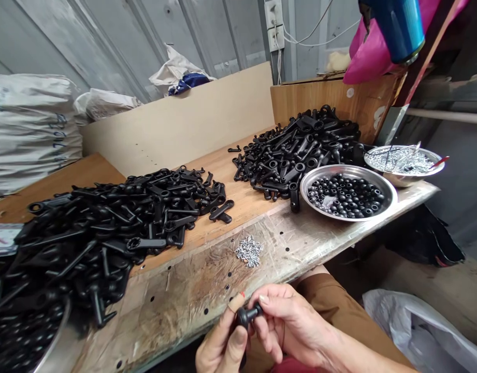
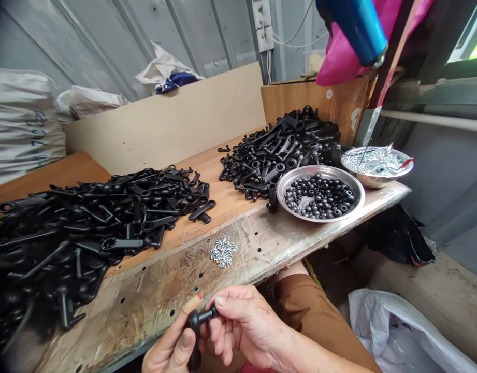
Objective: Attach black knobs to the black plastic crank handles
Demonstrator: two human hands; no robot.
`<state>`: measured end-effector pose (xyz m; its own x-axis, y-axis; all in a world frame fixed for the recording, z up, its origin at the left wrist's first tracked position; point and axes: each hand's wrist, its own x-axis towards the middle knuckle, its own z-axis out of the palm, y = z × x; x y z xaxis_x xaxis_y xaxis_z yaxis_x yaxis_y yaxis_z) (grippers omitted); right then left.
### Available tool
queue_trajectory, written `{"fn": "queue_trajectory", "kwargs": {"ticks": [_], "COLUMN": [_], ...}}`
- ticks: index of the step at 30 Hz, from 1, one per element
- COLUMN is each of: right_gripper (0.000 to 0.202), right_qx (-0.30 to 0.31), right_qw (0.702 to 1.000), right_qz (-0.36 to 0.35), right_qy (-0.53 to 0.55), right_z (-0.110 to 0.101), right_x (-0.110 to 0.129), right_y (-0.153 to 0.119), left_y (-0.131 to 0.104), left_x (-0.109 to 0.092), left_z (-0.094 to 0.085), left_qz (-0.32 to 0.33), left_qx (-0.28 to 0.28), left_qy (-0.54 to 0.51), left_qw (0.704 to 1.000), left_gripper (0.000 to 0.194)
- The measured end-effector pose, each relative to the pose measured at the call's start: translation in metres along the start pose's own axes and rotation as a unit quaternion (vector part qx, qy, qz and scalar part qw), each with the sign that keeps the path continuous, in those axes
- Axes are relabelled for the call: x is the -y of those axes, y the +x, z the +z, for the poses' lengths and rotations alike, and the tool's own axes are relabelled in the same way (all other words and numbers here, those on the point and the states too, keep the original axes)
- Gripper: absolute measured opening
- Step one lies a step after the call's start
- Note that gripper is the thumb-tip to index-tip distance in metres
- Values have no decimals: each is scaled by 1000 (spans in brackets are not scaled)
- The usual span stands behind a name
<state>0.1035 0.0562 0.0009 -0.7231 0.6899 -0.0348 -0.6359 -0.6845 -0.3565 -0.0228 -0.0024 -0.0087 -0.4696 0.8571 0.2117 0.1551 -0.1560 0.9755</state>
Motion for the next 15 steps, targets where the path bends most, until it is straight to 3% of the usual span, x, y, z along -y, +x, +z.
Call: {"fn": "queue_trajectory", "kwargs": {"ticks": [9, 15], "right_gripper": [35, 37], "right_qx": [-36, -68], "right_qw": [999, 996], "right_qz": [-3, -19], "right_qy": [-31, -53], "right_z": [-5, -1], "right_x": [-2, -7], "right_y": [-1, -5], "left_y": [3, 7], "left_x": [-1, -4], "left_z": [1, 5], "left_qz": [215, 325], "left_qx": [42, 71], "left_qy": [75, 123], "left_qw": [973, 935], "left_gripper": [30, 35]}}
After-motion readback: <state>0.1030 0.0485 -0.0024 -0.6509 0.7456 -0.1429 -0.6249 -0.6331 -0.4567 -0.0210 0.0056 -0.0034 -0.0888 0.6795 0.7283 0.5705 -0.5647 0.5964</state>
